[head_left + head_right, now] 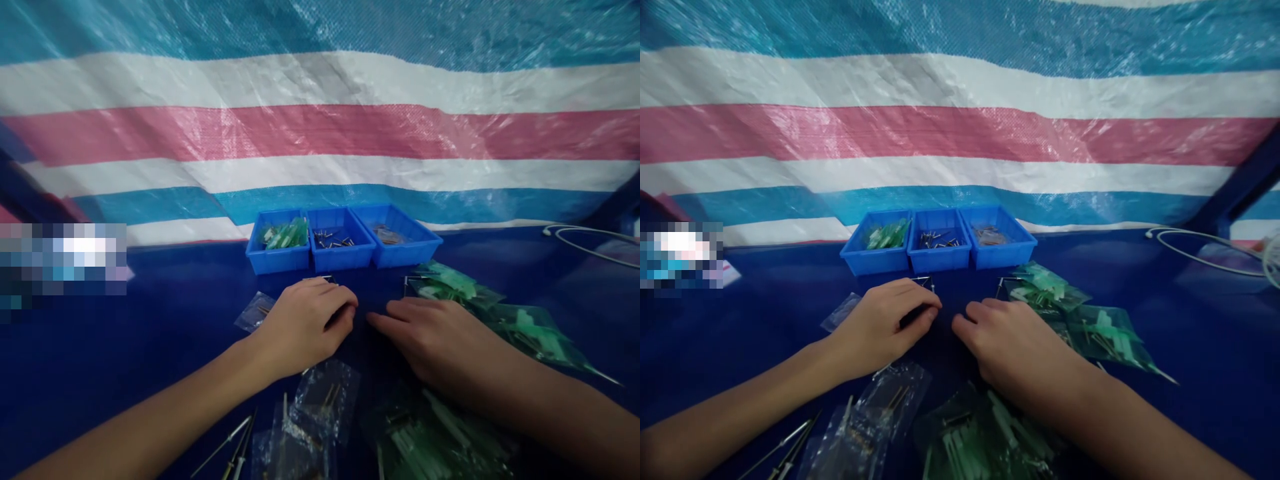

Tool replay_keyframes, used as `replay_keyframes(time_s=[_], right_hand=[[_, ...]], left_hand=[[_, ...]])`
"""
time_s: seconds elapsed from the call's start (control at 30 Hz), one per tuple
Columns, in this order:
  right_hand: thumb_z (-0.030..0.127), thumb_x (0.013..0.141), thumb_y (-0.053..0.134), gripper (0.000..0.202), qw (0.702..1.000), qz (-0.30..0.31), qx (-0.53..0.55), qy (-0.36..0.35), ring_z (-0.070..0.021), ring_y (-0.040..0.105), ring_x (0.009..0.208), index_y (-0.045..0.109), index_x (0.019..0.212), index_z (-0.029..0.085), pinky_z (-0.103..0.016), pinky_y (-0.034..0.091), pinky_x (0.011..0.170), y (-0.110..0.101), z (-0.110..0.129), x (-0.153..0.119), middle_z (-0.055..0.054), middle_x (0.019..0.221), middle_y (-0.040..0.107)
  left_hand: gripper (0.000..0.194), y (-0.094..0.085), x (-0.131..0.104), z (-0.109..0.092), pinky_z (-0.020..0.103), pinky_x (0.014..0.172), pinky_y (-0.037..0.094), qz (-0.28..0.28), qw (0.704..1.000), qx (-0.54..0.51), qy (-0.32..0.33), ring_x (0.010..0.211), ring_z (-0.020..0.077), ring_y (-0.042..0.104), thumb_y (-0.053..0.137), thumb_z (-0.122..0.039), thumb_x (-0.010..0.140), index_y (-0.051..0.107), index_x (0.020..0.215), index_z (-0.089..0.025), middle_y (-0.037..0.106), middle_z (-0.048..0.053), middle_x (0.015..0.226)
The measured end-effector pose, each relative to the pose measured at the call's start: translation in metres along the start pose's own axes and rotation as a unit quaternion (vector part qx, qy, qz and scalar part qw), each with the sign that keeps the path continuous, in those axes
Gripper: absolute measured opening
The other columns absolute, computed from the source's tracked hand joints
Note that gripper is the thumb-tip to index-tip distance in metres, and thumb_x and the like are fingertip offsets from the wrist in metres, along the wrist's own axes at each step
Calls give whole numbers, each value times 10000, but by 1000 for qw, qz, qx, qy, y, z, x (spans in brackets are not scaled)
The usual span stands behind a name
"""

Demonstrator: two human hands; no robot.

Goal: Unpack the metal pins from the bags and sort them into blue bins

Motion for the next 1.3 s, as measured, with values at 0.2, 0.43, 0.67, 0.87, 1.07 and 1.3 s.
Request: replay_keyframes(time_s=[0.2, 0.43, 0.67, 0.87, 1.07, 1.3], right_hand=[[-18, 641, 505, 316, 998, 40, -26, 34, -154, 562, 540, 649, 858, 162, -270, 276, 474, 4, -1, 3, -22, 651, 622], [-6, 638, 510, 274, 997, 44, -25, 56, -162, 574, 510, 652, 801, 161, -279, 273, 467, 3, -4, 3, -23, 620, 629], [14, 669, 524, 236, 997, 43, 42, 39, -159, 591, 515, 653, 782, 176, -276, 298, 473, 0, -8, 2, -17, 626, 645], [31, 697, 537, 208, 998, 22, 24, 49, -151, 576, 490, 656, 791, 174, -275, 289, 468, 2, -8, 0, -13, 606, 632], [55, 734, 540, 211, 996, 41, 14, 81, -163, 610, 541, 667, 841, 185, -268, 301, 475, 2, -12, 1, -15, 663, 662], [55, 731, 512, 204, 995, 46, -2, 93, -153, 603, 519, 665, 764, 185, -268, 292, 461, -2, -21, -2, -18, 628, 661]], left_hand=[[167, 0, -1, -1, 308, 660, 468, 14, 1000, 10, -7, 731, 182, 606, 448, -164, 844, 614, 834, -149, 679, 37, 774], [164, 0, -1, -1, 298, 667, 467, 13, 1000, 1, -5, 733, 173, 605, 449, -155, 840, 612, 834, -144, 678, 37, 775], [162, 0, -1, -1, 293, 661, 462, 17, 1000, 3, -9, 735, 170, 603, 445, -162, 843, 606, 834, -155, 673, 32, 775], [170, 0, 0, -1, 291, 647, 457, 23, 1000, 1, -7, 725, 171, 608, 436, -164, 844, 605, 836, -159, 679, 25, 770], [177, -1, 1, -2, 287, 639, 459, 24, 1000, 3, -10, 721, 172, 609, 432, -173, 842, 609, 841, -162, 684, 22, 775], [171, 0, -1, -1, 287, 643, 457, 16, 1000, 2, -3, 719, 175, 608, 440, -163, 841, 611, 838, -151, 682, 24, 770]])
Point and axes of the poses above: each hand's wrist, its own x-axis towards the middle knuckle, its own y-axis out of the palm, z = x × y, the point moved 2 cm from there along x, towards the middle knuckle
